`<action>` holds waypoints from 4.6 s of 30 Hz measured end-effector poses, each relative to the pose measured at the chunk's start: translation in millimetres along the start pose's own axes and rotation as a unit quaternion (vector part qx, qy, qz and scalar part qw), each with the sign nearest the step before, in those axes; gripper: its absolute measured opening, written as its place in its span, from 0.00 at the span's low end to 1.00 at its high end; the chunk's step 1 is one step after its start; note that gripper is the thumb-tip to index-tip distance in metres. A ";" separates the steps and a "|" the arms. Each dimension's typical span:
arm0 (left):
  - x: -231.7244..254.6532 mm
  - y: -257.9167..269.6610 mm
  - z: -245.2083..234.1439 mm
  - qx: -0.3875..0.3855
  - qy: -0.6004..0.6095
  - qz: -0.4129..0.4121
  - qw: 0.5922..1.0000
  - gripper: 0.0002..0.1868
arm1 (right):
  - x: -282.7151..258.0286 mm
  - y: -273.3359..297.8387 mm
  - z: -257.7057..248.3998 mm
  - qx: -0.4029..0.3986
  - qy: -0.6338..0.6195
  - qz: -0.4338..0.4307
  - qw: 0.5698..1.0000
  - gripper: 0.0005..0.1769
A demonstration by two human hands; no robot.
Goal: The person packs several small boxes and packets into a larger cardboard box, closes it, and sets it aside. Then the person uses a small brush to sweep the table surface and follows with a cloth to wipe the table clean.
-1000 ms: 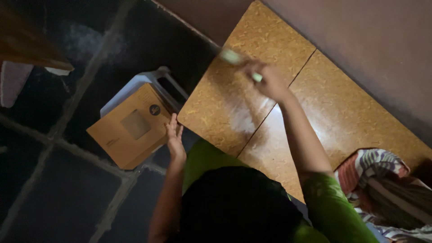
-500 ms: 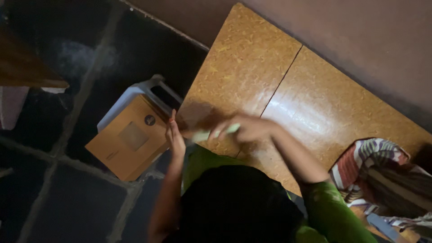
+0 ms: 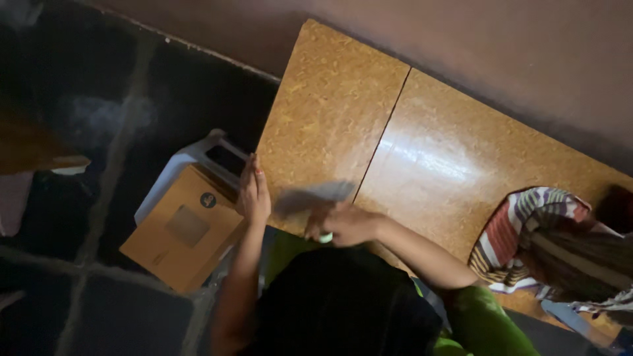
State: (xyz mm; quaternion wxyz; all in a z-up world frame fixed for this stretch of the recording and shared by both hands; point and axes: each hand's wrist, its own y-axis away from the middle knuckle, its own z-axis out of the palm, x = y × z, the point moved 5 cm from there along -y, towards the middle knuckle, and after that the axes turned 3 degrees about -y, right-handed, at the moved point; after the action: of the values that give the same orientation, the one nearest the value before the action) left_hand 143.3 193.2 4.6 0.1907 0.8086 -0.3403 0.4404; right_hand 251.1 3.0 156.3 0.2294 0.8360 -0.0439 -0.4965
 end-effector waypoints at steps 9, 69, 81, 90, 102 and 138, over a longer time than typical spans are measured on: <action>4.4 -47.2 23.9 -0.042 0.059 0.002 0.997 0.29 | 84.2 96.3 -139.8 0.476 -0.037 0.164 0.863 0.12; -20.0 -57.1 29.5 -0.132 0.210 -0.070 0.966 0.35 | 169.2 -109.5 -174.4 0.409 0.180 0.148 0.882 0.07; -16.4 -56.8 28.9 -0.130 0.225 -0.093 0.961 0.34 | 153.1 -34.6 -119.5 0.368 0.076 -0.008 0.927 0.08; -24.7 -58.8 33.1 -0.132 0.286 -0.028 0.949 0.33 | 240.9 186.3 -67.9 0.560 0.116 0.275 0.773 0.12; -6.8 -57.8 30.8 -0.103 0.057 -0.021 0.993 0.34 | 71.4 116.3 20.4 0.369 0.003 0.170 0.914 0.14; 90.7 157.1 120.4 -0.121 -0.092 0.112 0.982 0.27 | 121.9 240.2 151.0 0.407 0.050 0.135 0.902 0.23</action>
State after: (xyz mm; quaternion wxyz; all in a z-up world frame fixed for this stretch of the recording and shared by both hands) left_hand 135.1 -24.0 17.4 0.2040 0.7733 -0.4957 0.3387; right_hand 221.0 -299.0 99.5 -0.0638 0.8661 -0.3435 -0.3575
